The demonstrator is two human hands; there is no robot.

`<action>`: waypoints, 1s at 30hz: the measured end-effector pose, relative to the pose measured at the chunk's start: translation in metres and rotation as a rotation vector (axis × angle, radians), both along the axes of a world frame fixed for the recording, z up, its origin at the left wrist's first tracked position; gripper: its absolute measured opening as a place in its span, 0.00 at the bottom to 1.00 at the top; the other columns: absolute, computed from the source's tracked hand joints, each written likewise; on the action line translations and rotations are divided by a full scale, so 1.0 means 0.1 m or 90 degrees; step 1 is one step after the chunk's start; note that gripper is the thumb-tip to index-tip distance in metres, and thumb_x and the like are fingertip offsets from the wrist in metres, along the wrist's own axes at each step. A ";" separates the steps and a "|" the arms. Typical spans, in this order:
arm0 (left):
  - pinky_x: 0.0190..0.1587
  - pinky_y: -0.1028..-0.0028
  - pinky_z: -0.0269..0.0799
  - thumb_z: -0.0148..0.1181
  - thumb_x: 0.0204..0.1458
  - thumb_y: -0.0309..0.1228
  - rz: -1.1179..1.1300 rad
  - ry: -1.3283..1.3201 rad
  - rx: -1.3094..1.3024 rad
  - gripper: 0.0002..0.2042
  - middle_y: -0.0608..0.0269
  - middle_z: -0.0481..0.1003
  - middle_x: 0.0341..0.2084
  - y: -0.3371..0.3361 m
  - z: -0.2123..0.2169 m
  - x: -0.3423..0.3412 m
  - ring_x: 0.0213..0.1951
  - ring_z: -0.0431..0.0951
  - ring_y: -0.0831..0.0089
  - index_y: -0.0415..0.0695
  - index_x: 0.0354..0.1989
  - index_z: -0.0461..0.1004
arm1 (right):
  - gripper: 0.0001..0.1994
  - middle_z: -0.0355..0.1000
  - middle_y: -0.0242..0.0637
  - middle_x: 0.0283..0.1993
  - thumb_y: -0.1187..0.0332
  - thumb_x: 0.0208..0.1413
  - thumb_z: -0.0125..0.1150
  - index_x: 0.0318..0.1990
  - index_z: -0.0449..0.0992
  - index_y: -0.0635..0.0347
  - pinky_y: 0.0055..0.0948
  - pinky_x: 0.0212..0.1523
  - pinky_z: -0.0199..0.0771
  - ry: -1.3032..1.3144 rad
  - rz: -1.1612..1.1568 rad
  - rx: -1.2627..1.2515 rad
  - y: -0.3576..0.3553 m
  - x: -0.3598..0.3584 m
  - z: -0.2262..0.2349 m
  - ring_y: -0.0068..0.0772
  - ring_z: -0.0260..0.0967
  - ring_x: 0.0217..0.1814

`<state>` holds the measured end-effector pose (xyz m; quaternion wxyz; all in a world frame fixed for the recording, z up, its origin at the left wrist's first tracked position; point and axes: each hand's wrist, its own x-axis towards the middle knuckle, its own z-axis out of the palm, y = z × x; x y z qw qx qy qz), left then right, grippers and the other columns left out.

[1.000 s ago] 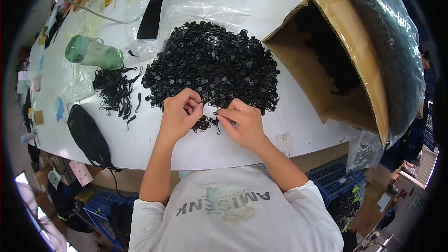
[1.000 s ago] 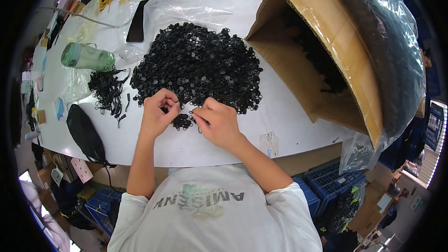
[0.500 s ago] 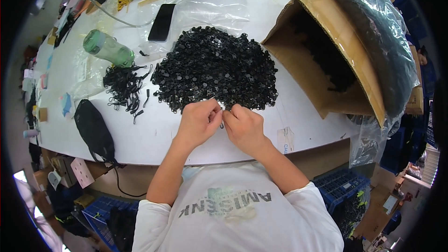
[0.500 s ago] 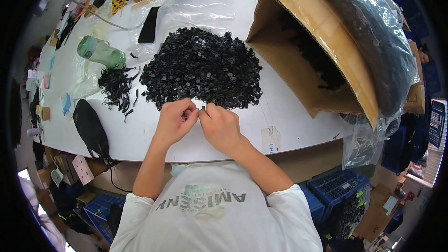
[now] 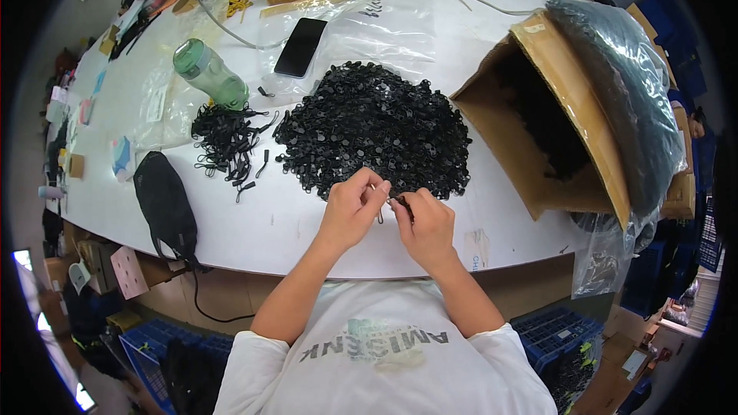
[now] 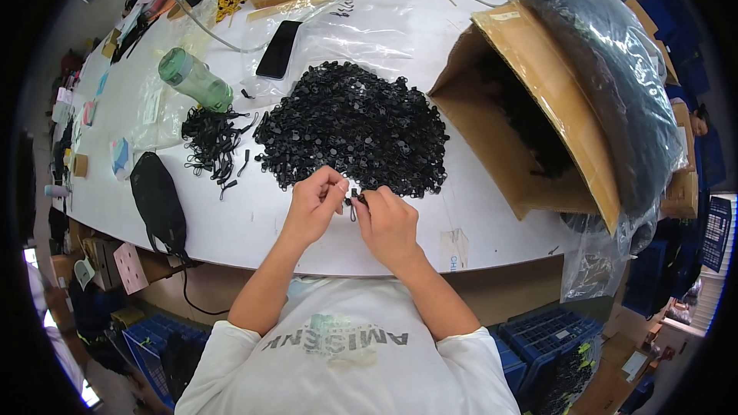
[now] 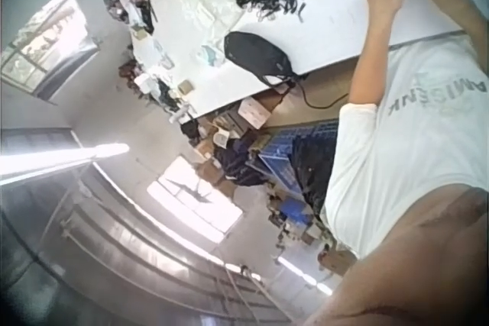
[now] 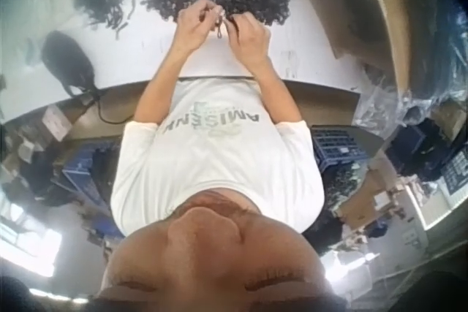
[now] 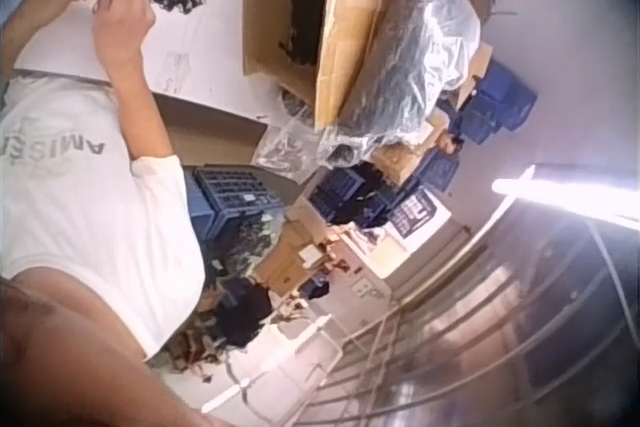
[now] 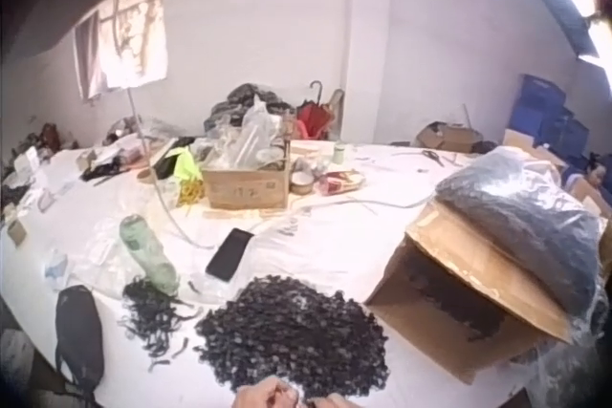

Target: Assembling or sorting small black plastic components on a workbench.

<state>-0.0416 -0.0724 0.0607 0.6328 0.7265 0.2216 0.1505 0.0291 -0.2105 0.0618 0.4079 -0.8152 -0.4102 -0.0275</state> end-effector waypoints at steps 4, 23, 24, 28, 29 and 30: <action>0.21 0.79 0.64 0.53 0.59 0.34 -0.219 0.056 -0.112 0.15 0.64 0.70 0.13 0.17 -0.22 0.01 0.17 0.70 0.82 0.37 0.23 0.70 | 0.05 0.68 0.38 0.24 0.76 0.45 0.65 0.30 0.75 0.63 0.32 0.21 0.66 0.010 0.034 -0.014 0.08 0.10 -0.07 0.39 0.67 0.21; 0.21 0.80 0.62 0.56 0.55 0.25 0.026 -0.013 -0.060 0.06 0.66 0.72 0.16 0.19 -0.25 0.27 0.17 0.68 0.81 0.37 0.29 0.75 | 0.06 0.70 0.36 0.20 0.72 0.47 0.65 0.30 0.74 0.61 0.31 0.18 0.66 0.127 0.114 0.009 0.27 0.30 -0.23 0.37 0.68 0.16; 0.21 0.81 0.61 0.56 0.56 0.26 -0.002 0.008 -0.203 0.06 0.69 0.72 0.17 0.18 -0.21 0.26 0.18 0.67 0.83 0.38 0.31 0.76 | 0.06 0.70 0.36 0.20 0.72 0.47 0.65 0.30 0.74 0.61 0.31 0.18 0.66 0.123 0.113 0.013 0.24 0.30 -0.23 0.37 0.68 0.16; 0.24 0.83 0.61 0.58 0.55 0.26 -0.056 -0.011 -0.331 0.04 0.72 0.71 0.21 0.15 -0.09 0.17 0.23 0.67 0.85 0.39 0.34 0.77 | 0.06 0.72 0.40 0.21 0.72 0.50 0.64 0.32 0.75 0.64 0.28 0.19 0.67 0.231 0.118 0.054 0.12 0.25 -0.12 0.37 0.71 0.18; 0.25 0.83 0.61 0.58 0.55 0.26 -0.059 -0.025 -0.330 0.04 0.71 0.71 0.22 0.13 -0.09 0.12 0.24 0.68 0.85 0.39 0.35 0.77 | 0.06 0.73 0.41 0.21 0.72 0.51 0.64 0.32 0.75 0.65 0.27 0.20 0.68 0.258 0.124 0.058 0.09 0.22 -0.08 0.36 0.71 0.18; 0.25 0.83 0.61 0.59 0.54 0.26 -0.063 -0.039 -0.328 0.05 0.71 0.72 0.23 0.11 -0.08 0.08 0.25 0.68 0.85 0.40 0.37 0.77 | 0.06 0.73 0.41 0.21 0.72 0.51 0.64 0.32 0.75 0.65 0.27 0.20 0.68 0.252 0.123 0.064 0.07 0.19 -0.03 0.36 0.71 0.18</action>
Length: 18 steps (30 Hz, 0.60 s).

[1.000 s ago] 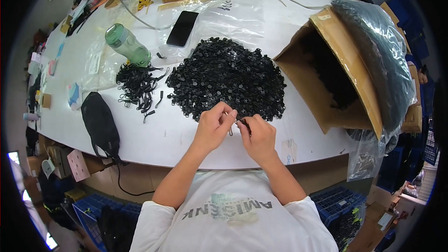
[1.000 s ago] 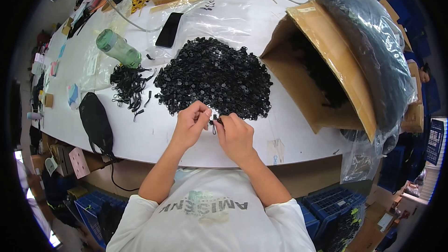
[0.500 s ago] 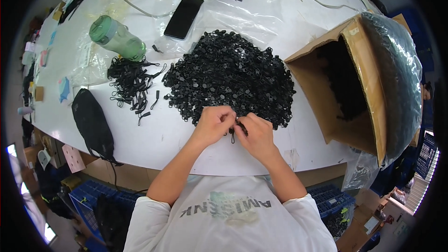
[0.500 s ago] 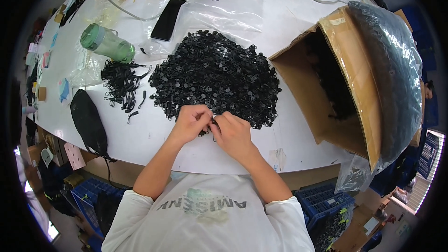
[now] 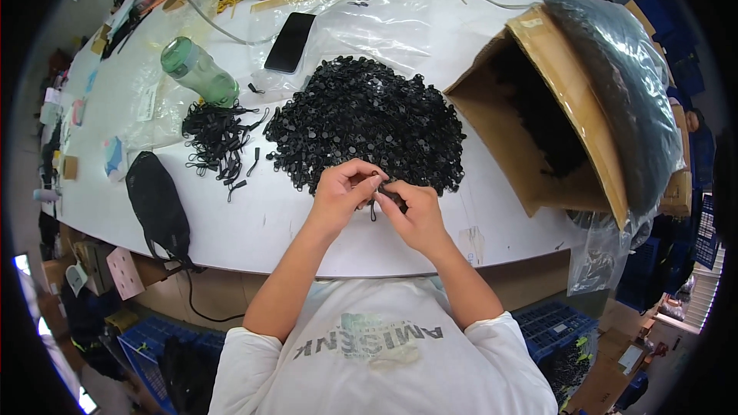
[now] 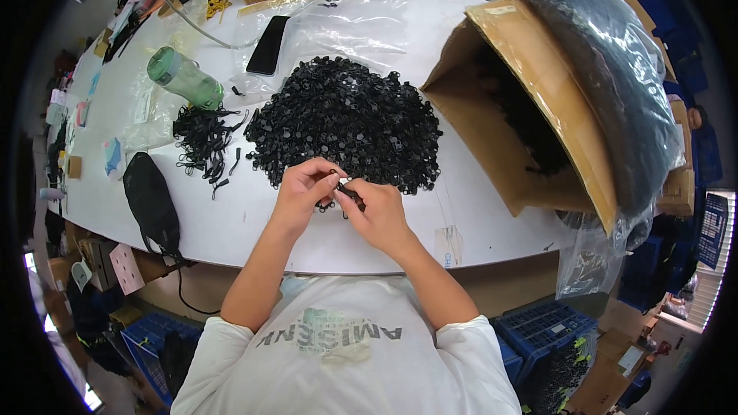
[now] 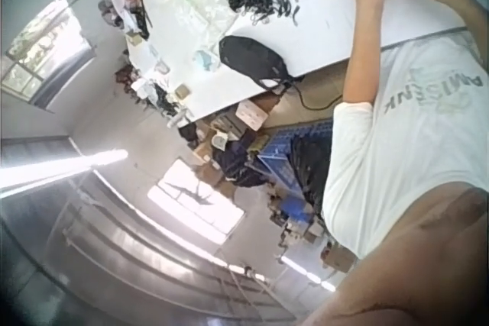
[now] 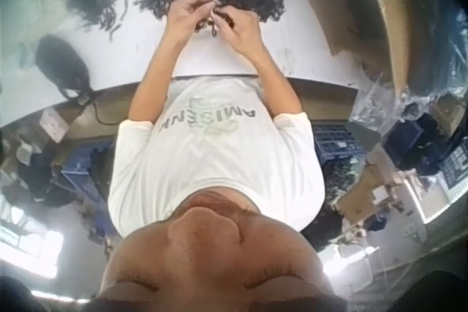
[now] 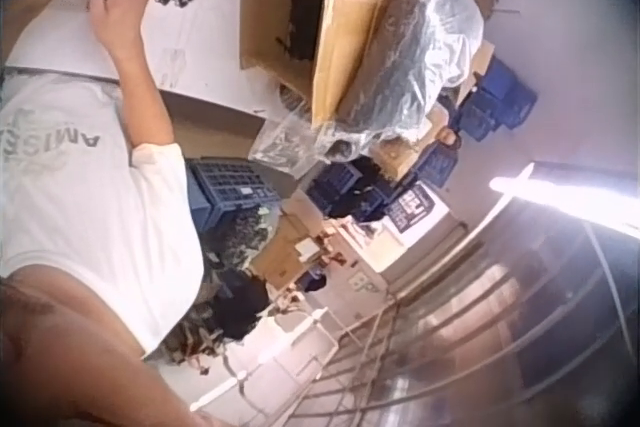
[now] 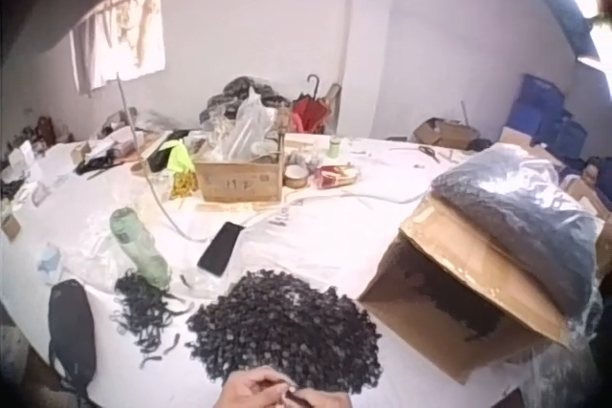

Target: Assembling or sorting small black plastic components on a workbench.

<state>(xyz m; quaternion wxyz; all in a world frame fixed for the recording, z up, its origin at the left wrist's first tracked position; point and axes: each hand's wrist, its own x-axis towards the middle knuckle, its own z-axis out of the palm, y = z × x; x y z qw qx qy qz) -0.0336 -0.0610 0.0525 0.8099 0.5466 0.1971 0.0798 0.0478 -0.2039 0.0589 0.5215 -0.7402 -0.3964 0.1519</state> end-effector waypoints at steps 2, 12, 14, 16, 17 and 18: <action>0.25 0.82 0.62 0.59 0.54 0.26 0.014 -0.008 0.024 0.05 0.71 0.72 0.23 -0.04 0.01 -0.06 0.25 0.69 0.84 0.39 0.36 0.77 | 0.06 0.72 0.42 0.21 0.72 0.51 0.63 0.32 0.75 0.65 0.26 0.20 0.67 0.042 -0.004 0.021 -0.03 -0.07 0.10 0.34 0.71 0.18; 0.27 0.71 0.72 0.61 0.42 0.17 -0.070 -0.189 0.785 0.09 0.54 0.76 0.24 -0.05 0.10 -0.29 0.24 0.77 0.64 0.36 0.34 0.76 | 0.05 0.72 0.41 0.21 0.72 0.52 0.60 0.33 0.75 0.64 0.31 0.21 0.66 -0.126 -0.010 -0.050 -0.21 -0.28 0.05 0.38 0.69 0.18; 0.27 0.71 0.72 0.61 0.43 0.17 -0.076 -0.180 0.767 0.09 0.54 0.77 0.25 -0.05 0.05 -0.31 0.25 0.77 0.63 0.36 0.34 0.76 | 0.05 0.73 0.42 0.22 0.71 0.52 0.60 0.32 0.76 0.63 0.34 0.22 0.67 -0.130 0.010 -0.096 -0.21 -0.26 0.07 0.42 0.70 0.20; 0.28 0.70 0.73 0.61 0.43 0.16 -0.082 -0.169 0.746 0.09 0.54 0.77 0.26 -0.05 -0.01 -0.32 0.26 0.78 0.63 0.37 0.35 0.77 | 0.06 0.73 0.43 0.22 0.70 0.52 0.59 0.32 0.76 0.63 0.37 0.23 0.67 -0.132 0.030 -0.144 -0.20 -0.24 0.04 0.46 0.70 0.21; 0.29 0.70 0.73 0.61 0.43 0.16 -0.073 -0.160 0.699 0.09 0.53 0.78 0.27 -0.07 -0.02 -0.31 0.27 0.79 0.62 0.37 0.34 0.76 | 0.06 0.73 0.43 0.22 0.70 0.52 0.58 0.32 0.76 0.63 0.38 0.24 0.67 -0.122 0.035 -0.164 -0.20 -0.23 0.02 0.46 0.70 0.22; 0.29 0.71 0.74 0.60 0.44 0.16 -0.064 -0.150 0.652 0.08 0.53 0.78 0.28 -0.07 -0.03 -0.30 0.28 0.79 0.62 0.37 0.34 0.76 | 0.06 0.73 0.43 0.22 0.69 0.52 0.58 0.32 0.76 0.62 0.39 0.24 0.68 -0.110 0.041 -0.185 -0.19 -0.21 -0.01 0.47 0.71 0.23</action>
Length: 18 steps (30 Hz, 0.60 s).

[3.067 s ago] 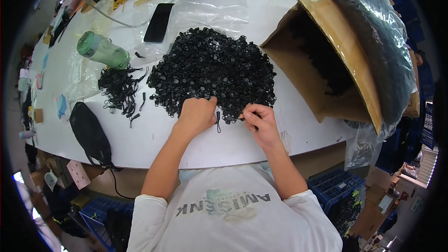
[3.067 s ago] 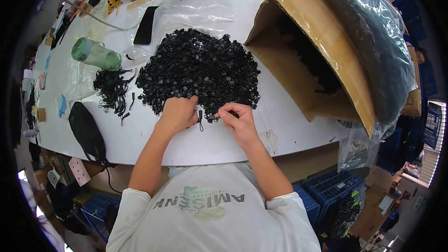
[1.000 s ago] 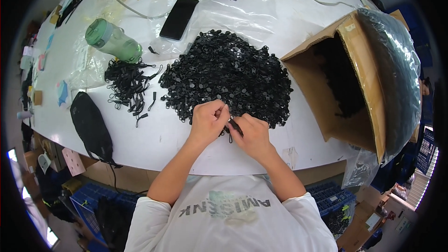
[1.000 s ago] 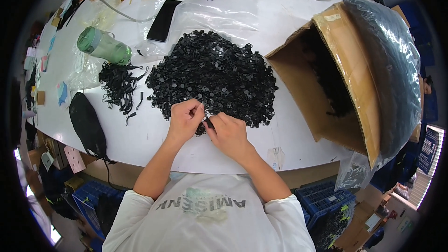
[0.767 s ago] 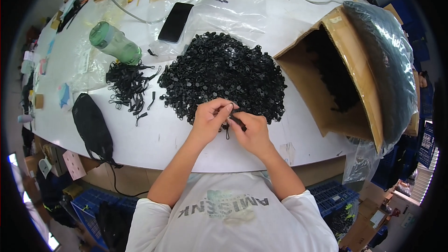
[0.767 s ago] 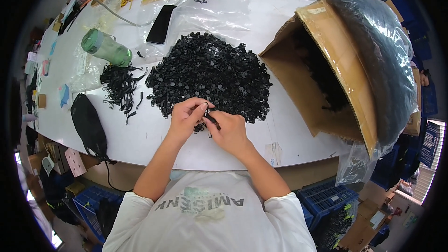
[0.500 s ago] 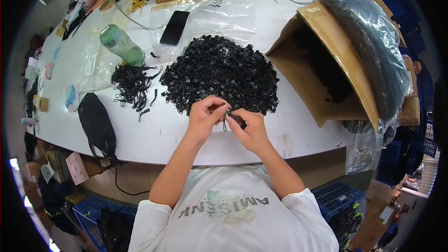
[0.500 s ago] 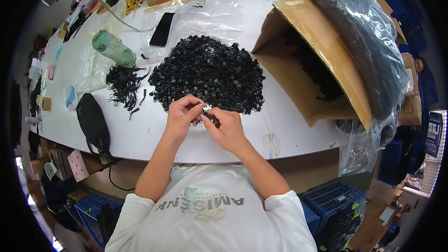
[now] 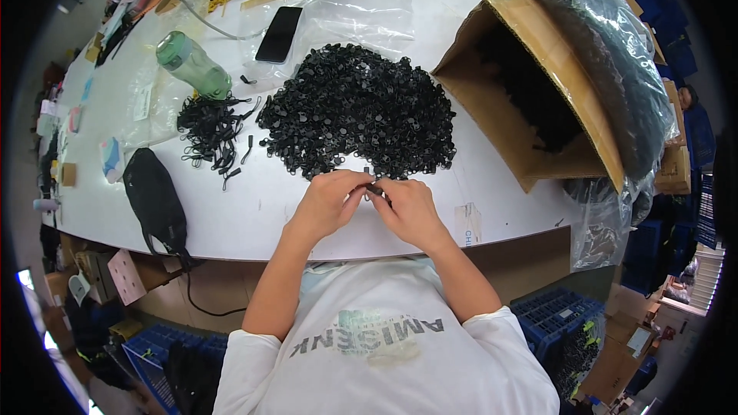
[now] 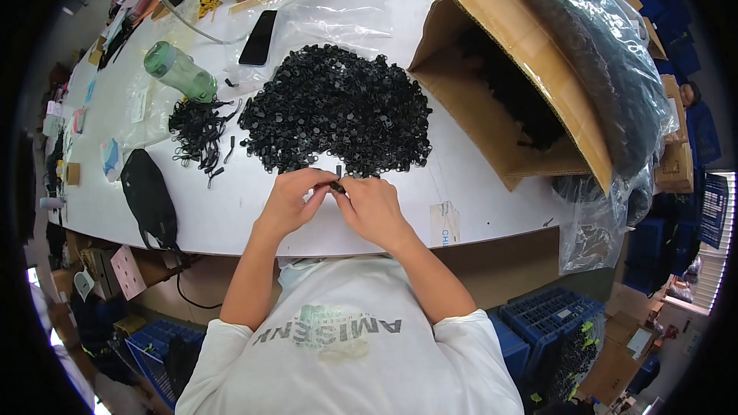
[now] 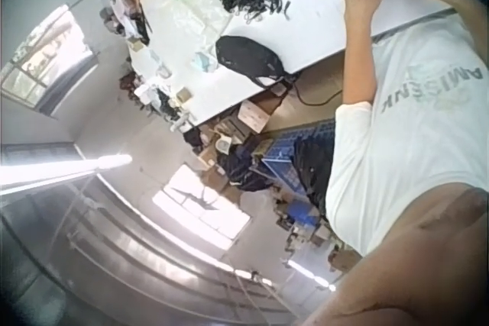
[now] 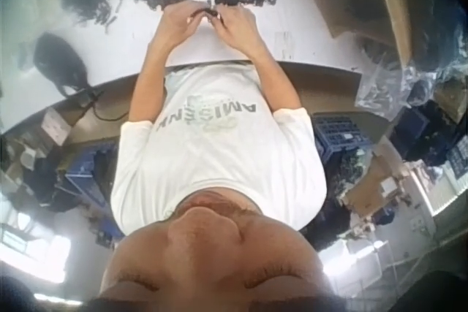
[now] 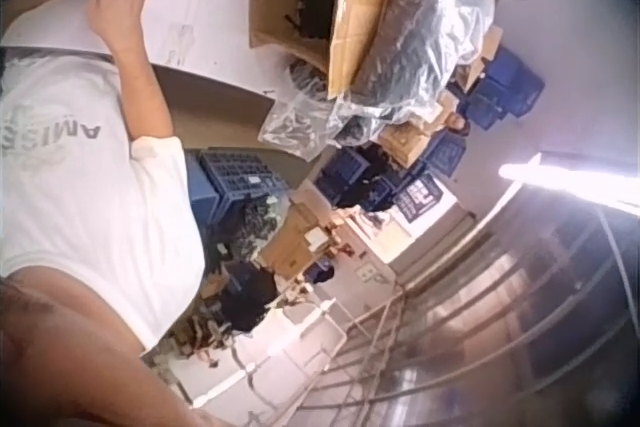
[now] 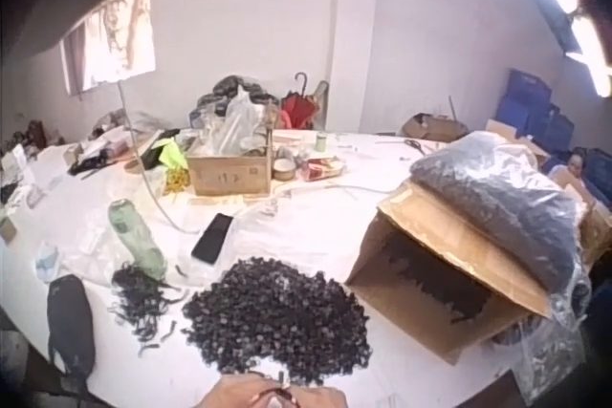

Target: Assembling or sorting small black plastic components on a workbench.

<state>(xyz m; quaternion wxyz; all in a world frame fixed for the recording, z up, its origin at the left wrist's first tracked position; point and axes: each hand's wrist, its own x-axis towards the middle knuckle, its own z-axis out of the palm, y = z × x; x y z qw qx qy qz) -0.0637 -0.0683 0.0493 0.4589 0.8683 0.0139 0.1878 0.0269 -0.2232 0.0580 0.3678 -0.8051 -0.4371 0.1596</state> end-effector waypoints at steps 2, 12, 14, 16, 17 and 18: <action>0.29 0.71 0.73 0.61 0.44 0.17 -0.013 0.001 -0.008 0.08 0.54 0.78 0.27 0.01 0.01 0.03 0.27 0.78 0.62 0.37 0.34 0.76 | 0.06 0.73 0.43 0.22 0.69 0.52 0.58 0.32 0.76 0.62 0.39 0.24 0.68 -0.009 -0.002 -0.008 0.03 0.04 -0.08 0.47 0.71 0.23; 0.27 0.79 0.66 0.62 0.48 0.20 0.052 0.143 -0.678 0.03 0.66 0.70 0.25 0.15 -0.17 0.21 0.26 0.69 0.81 0.38 0.31 0.75 | 0.07 0.72 0.40 0.21 0.68 0.52 0.58 0.26 0.71 0.61 0.38 0.22 0.68 0.027 0.011 -0.006 0.25 0.22 -0.14 0.46 0.70 0.21; 0.27 0.81 0.65 0.63 0.48 0.19 0.010 0.090 -0.646 0.03 0.66 0.70 0.28 0.08 -0.21 0.22 0.28 0.68 0.82 0.38 0.30 0.76 | 0.08 0.72 0.40 0.20 0.68 0.52 0.58 0.26 0.71 0.61 0.37 0.21 0.68 0.014 0.020 -0.003 0.26 0.27 -0.12 0.45 0.71 0.20; 0.26 0.84 0.64 0.63 0.46 0.17 0.027 0.058 -0.496 0.04 0.66 0.70 0.27 0.06 -0.20 0.23 0.27 0.68 0.84 0.37 0.30 0.76 | 0.08 0.72 0.39 0.20 0.68 0.52 0.58 0.26 0.71 0.61 0.37 0.21 0.68 -0.001 0.027 0.003 0.27 0.28 -0.11 0.44 0.71 0.20; 0.25 0.85 0.64 0.64 0.44 0.16 0.060 0.019 -0.440 0.06 0.66 0.70 0.25 0.06 -0.22 0.25 0.25 0.68 0.84 0.38 0.30 0.77 | 0.08 0.72 0.39 0.20 0.68 0.52 0.58 0.25 0.71 0.61 0.36 0.21 0.68 0.017 0.019 0.006 0.28 0.29 -0.11 0.43 0.71 0.19; 0.25 0.85 0.64 0.64 0.44 0.16 0.060 0.018 -0.439 0.06 0.66 0.70 0.25 0.06 -0.23 0.27 0.25 0.68 0.84 0.38 0.30 0.77 | 0.08 0.72 0.39 0.19 0.68 0.51 0.58 0.25 0.71 0.61 0.35 0.21 0.68 0.034 0.011 0.010 0.28 0.29 -0.11 0.41 0.71 0.19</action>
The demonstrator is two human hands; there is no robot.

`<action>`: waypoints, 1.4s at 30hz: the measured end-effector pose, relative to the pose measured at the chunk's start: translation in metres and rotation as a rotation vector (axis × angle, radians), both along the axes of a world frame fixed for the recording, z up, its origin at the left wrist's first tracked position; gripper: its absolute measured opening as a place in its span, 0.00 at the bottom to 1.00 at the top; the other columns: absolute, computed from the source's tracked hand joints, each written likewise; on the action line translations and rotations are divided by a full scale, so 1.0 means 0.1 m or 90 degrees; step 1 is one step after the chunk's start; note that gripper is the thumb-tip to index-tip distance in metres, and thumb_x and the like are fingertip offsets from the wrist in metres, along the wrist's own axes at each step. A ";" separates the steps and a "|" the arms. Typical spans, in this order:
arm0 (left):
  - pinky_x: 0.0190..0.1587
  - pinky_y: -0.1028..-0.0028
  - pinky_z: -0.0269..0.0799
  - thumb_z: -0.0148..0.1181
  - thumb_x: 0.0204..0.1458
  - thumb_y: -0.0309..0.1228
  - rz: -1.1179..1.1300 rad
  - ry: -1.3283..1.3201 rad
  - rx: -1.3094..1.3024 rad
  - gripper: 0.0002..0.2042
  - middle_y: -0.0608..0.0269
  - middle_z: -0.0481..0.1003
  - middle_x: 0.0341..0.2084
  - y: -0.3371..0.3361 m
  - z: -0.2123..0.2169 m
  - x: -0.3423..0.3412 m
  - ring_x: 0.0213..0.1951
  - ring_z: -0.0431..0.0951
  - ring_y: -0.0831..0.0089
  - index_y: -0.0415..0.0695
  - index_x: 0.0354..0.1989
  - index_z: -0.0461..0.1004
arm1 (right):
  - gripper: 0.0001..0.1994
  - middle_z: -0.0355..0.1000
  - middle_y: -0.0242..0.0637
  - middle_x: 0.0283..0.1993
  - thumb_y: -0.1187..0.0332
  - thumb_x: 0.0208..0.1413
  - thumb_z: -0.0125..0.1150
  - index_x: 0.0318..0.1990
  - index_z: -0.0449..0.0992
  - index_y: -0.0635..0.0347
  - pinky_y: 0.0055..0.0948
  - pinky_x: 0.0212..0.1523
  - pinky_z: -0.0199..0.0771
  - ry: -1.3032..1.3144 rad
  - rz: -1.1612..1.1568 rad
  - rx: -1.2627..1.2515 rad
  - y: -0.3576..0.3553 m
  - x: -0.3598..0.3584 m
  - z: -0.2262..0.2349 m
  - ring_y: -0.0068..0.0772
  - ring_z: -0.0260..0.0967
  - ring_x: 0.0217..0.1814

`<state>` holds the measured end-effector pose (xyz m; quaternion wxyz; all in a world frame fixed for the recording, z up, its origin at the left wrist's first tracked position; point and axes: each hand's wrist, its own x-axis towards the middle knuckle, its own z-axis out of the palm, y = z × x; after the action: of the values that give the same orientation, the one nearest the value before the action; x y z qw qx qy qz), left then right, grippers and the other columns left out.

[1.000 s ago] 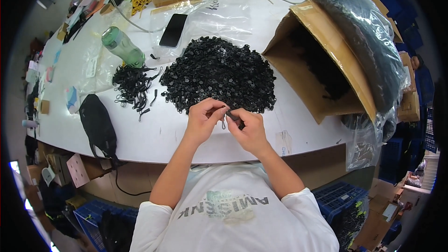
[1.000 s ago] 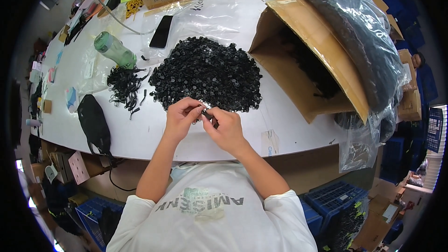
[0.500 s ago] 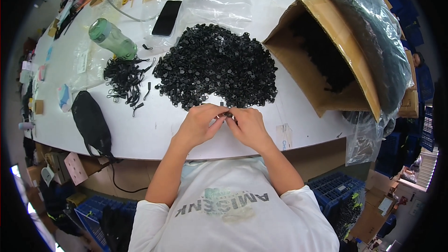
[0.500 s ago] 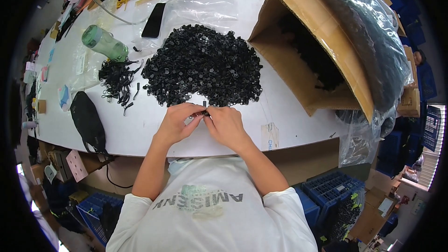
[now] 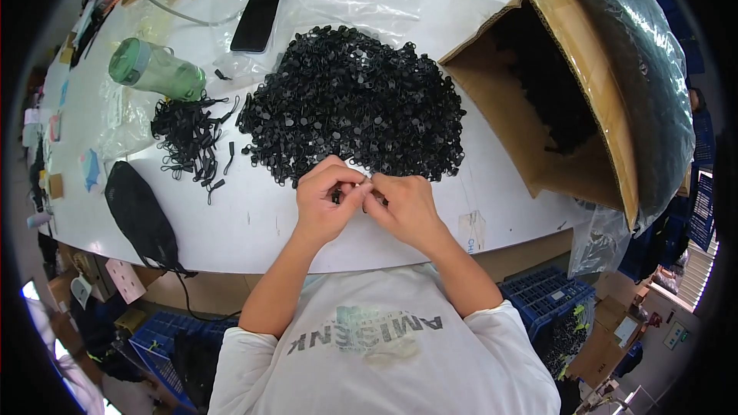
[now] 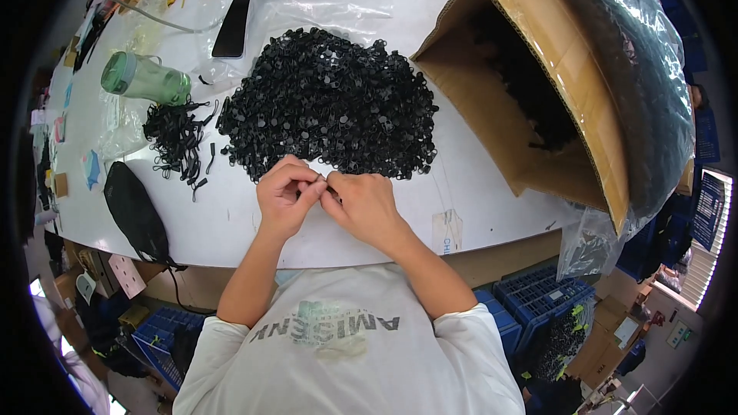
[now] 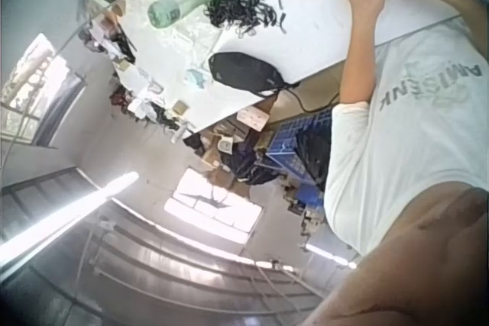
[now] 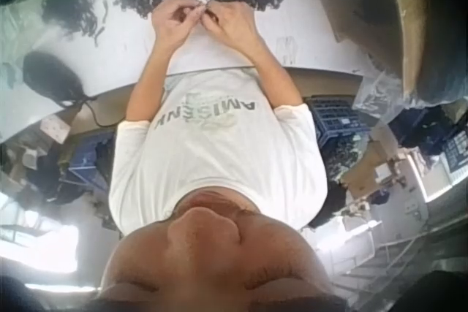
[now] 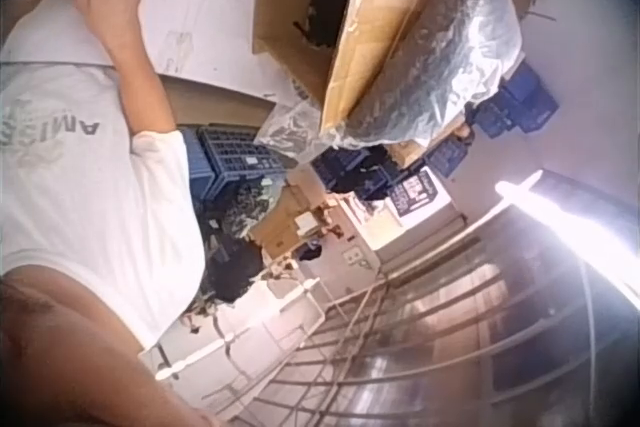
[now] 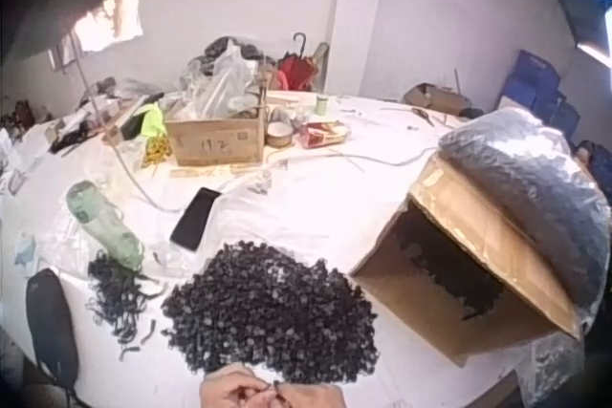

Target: Assembling or sorting small black plastic components on a workbench.

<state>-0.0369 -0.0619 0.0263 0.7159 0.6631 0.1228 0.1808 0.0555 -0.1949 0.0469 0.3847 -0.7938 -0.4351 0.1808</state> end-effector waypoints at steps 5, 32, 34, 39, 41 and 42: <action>0.23 0.78 0.67 0.64 0.44 0.17 0.092 -0.091 0.428 0.06 0.60 0.71 0.22 0.10 0.00 0.08 0.21 0.72 0.72 0.38 0.30 0.77 | 0.07 0.71 0.40 0.18 0.68 0.51 0.59 0.26 0.73 0.62 0.32 0.20 0.67 0.120 -0.048 0.058 -0.06 -0.07 -0.08 0.39 0.71 0.18; 0.19 0.80 0.61 0.49 0.63 0.37 0.161 0.173 0.007 0.16 0.69 0.66 0.13 0.24 -0.07 -0.37 0.15 0.64 0.83 0.40 0.24 0.68 | 0.12 0.67 0.31 0.19 0.63 0.61 0.53 0.37 0.75 0.65 0.26 0.24 0.64 0.217 -0.185 0.288 0.14 0.53 0.29 0.23 0.63 0.20; 0.19 0.79 0.59 0.54 0.59 0.34 0.189 0.192 0.091 0.13 0.69 0.67 0.12 0.17 -0.06 -0.37 0.15 0.64 0.83 0.40 0.24 0.70 | 0.10 0.60 0.27 0.19 0.66 0.61 0.51 0.36 0.75 0.64 0.17 0.19 0.51 0.747 -0.123 0.488 -0.09 0.68 0.18 0.14 0.53 0.18; 0.20 0.76 0.59 0.59 0.55 0.32 0.070 0.223 0.258 0.12 0.67 0.67 0.10 -0.04 -0.11 -0.30 0.15 0.64 0.82 0.37 0.25 0.70 | 0.11 0.66 0.34 0.25 0.67 0.59 0.47 0.41 0.72 0.66 0.23 0.22 0.59 0.892 -0.312 0.635 -0.34 0.58 -0.28 0.25 0.61 0.23; 0.20 0.76 0.60 0.59 0.56 0.32 0.049 0.212 0.254 0.12 0.67 0.67 0.10 -0.09 -0.13 -0.24 0.15 0.64 0.82 0.37 0.25 0.70 | 0.12 0.67 0.37 0.29 0.67 0.58 0.48 0.41 0.72 0.66 0.25 0.26 0.62 0.915 -0.382 0.667 -0.27 0.43 -0.27 0.29 0.63 0.27; 0.20 0.77 0.60 0.58 0.56 0.32 0.043 0.205 0.165 0.11 0.67 0.68 0.11 -0.11 -0.14 -0.21 0.16 0.65 0.82 0.37 0.25 0.70 | 0.12 0.68 0.39 0.32 0.66 0.56 0.49 0.41 0.72 0.67 0.27 0.30 0.65 0.935 -0.449 0.699 -0.25 0.37 -0.24 0.32 0.65 0.32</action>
<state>-0.0579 -0.0729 0.0128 0.5894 0.7654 0.2335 0.1105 0.0930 -0.2200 0.0232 0.9070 -0.2793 0.1505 0.2769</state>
